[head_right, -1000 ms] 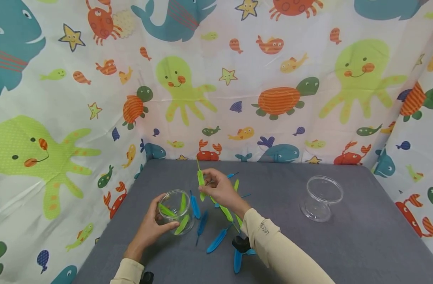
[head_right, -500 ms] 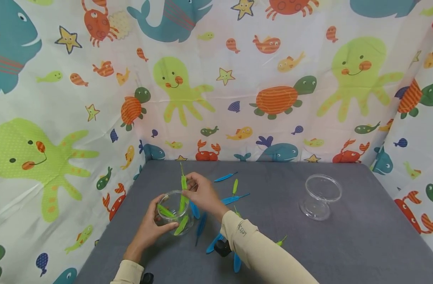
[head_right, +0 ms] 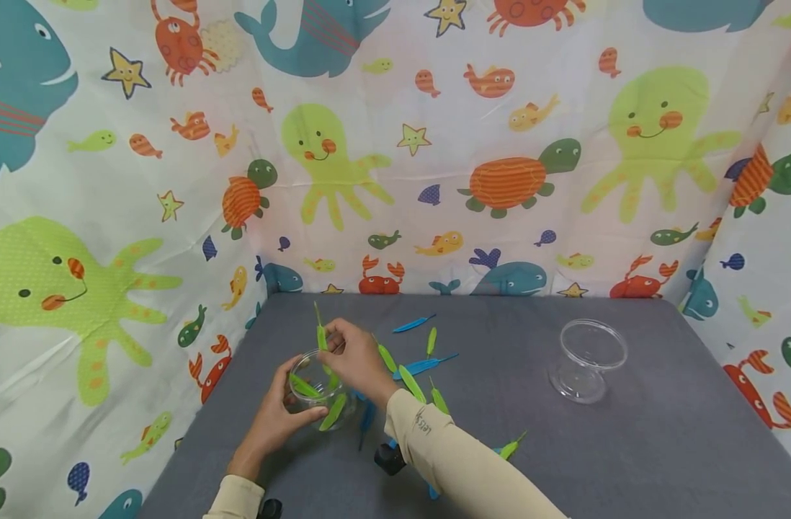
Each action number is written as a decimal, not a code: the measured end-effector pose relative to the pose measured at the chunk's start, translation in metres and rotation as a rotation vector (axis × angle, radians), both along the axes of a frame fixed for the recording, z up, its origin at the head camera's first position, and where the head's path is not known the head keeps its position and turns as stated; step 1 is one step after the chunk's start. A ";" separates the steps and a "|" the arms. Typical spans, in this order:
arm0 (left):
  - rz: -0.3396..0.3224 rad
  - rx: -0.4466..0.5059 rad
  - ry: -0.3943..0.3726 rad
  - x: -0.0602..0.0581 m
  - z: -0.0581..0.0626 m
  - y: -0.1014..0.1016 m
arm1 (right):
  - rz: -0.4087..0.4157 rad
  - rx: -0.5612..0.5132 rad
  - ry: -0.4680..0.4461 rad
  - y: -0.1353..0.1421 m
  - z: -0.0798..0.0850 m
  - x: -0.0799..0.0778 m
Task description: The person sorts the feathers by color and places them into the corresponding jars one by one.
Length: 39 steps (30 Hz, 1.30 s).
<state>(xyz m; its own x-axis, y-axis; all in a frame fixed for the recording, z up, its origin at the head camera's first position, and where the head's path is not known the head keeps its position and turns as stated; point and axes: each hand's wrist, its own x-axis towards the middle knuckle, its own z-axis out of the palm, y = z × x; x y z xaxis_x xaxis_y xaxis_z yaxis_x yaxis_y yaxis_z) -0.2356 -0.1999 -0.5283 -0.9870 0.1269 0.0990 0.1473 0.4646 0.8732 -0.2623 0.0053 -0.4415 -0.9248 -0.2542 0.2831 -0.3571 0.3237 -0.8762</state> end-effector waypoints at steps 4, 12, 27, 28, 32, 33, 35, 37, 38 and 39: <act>-0.001 0.004 0.008 0.000 -0.001 0.000 | -0.009 0.023 -0.007 -0.003 -0.001 0.001; -0.012 0.006 0.019 0.000 -0.001 0.000 | 0.011 0.088 -0.010 -0.005 0.000 0.004; -0.016 0.020 0.013 0.000 0.000 0.000 | 0.023 0.036 -0.014 0.020 0.000 0.002; -0.013 0.019 0.011 0.001 0.000 0.000 | 0.014 0.033 -0.011 0.023 0.000 0.002; -0.007 0.020 0.009 0.001 0.001 0.001 | -0.009 0.024 0.002 0.032 -0.002 0.002; -0.008 0.018 0.012 0.001 0.001 0.001 | -0.015 0.026 0.002 0.034 -0.003 0.002; -0.008 0.013 0.018 0.001 0.001 0.001 | -0.019 0.023 -0.006 0.039 -0.004 0.002; -0.002 0.005 0.023 0.001 0.000 0.002 | -0.017 0.025 -0.003 0.043 -0.007 0.001; 0.000 0.004 0.024 0.001 0.000 0.002 | -0.018 0.027 0.000 0.046 -0.008 0.000; 0.001 0.004 0.024 0.001 -0.001 0.002 | -0.016 0.027 0.002 0.048 -0.009 0.000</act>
<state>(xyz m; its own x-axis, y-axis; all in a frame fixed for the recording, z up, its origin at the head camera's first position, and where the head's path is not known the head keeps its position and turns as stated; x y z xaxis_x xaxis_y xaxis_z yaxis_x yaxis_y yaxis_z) -0.2348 -0.1977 -0.5288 -0.9844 0.1256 0.1233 0.1680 0.4617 0.8710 -0.2627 0.0533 -0.4507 -0.9284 -0.2470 0.2778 -0.3532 0.3533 -0.8663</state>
